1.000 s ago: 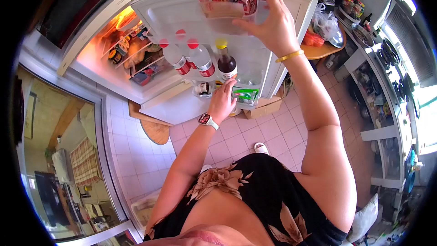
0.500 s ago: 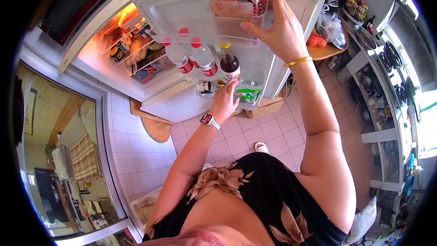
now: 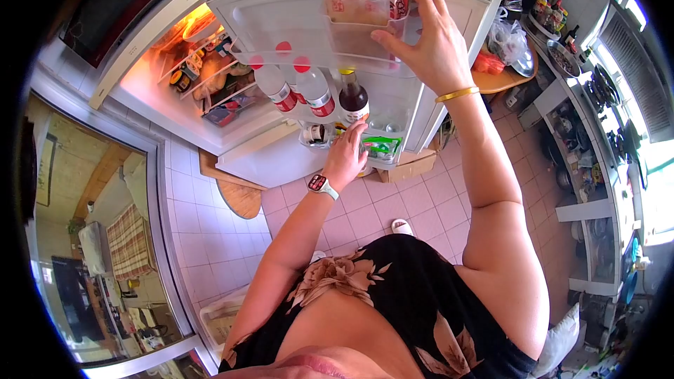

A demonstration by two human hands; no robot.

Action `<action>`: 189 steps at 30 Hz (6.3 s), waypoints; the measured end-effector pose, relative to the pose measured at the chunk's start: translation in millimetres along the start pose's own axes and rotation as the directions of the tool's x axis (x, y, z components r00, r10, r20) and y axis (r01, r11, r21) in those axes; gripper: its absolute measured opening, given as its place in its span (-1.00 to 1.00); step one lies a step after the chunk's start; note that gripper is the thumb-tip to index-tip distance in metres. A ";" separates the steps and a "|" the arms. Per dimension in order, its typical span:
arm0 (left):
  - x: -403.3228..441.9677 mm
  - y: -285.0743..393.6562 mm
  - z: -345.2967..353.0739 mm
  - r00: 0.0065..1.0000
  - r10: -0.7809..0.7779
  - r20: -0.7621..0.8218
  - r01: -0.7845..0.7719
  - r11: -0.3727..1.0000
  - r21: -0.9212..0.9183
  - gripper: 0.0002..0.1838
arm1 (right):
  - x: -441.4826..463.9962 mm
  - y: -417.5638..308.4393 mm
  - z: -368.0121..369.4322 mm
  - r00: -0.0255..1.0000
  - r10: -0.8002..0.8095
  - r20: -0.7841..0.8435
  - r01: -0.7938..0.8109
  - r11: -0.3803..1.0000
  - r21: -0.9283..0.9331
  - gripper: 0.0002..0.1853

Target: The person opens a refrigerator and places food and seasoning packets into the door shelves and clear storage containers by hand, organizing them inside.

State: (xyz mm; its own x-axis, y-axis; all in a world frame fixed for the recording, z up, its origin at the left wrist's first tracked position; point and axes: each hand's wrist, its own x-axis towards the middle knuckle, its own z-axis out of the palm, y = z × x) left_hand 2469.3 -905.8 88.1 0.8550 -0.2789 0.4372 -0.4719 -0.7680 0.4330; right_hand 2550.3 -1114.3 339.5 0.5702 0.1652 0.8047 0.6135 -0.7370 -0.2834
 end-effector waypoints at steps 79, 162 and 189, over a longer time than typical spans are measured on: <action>-125.4 -8.3 -44.3 0.947 -0.320 0.013 0.137 0.369 -0.919 0.25 | -164.9 -46.5 13.9 0.839 0.021 0.543 -0.405 0.691 0.599 0.18; -201.6 -223.7 -124.8 0.890 -0.397 0.223 0.394 0.428 -0.813 -0.09 | 140.2 -132.1 49.1 0.768 -0.427 0.477 0.393 0.903 0.176 -0.70; -162.8 -216.8 -94.5 0.896 -0.252 0.364 0.425 0.253 -0.869 0.03 | -88.4 -141.2 104.2 0.696 0.028 0.717 -0.313 0.911 0.268 -0.33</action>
State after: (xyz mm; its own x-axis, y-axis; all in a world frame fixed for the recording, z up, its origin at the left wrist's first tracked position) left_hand 2412.1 -639.4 -2.4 0.9638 -0.2666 -0.0044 0.0566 0.1882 0.9805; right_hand 2470.1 -956.6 254.0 0.8061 0.5643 0.1781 0.5269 -0.5474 -0.6502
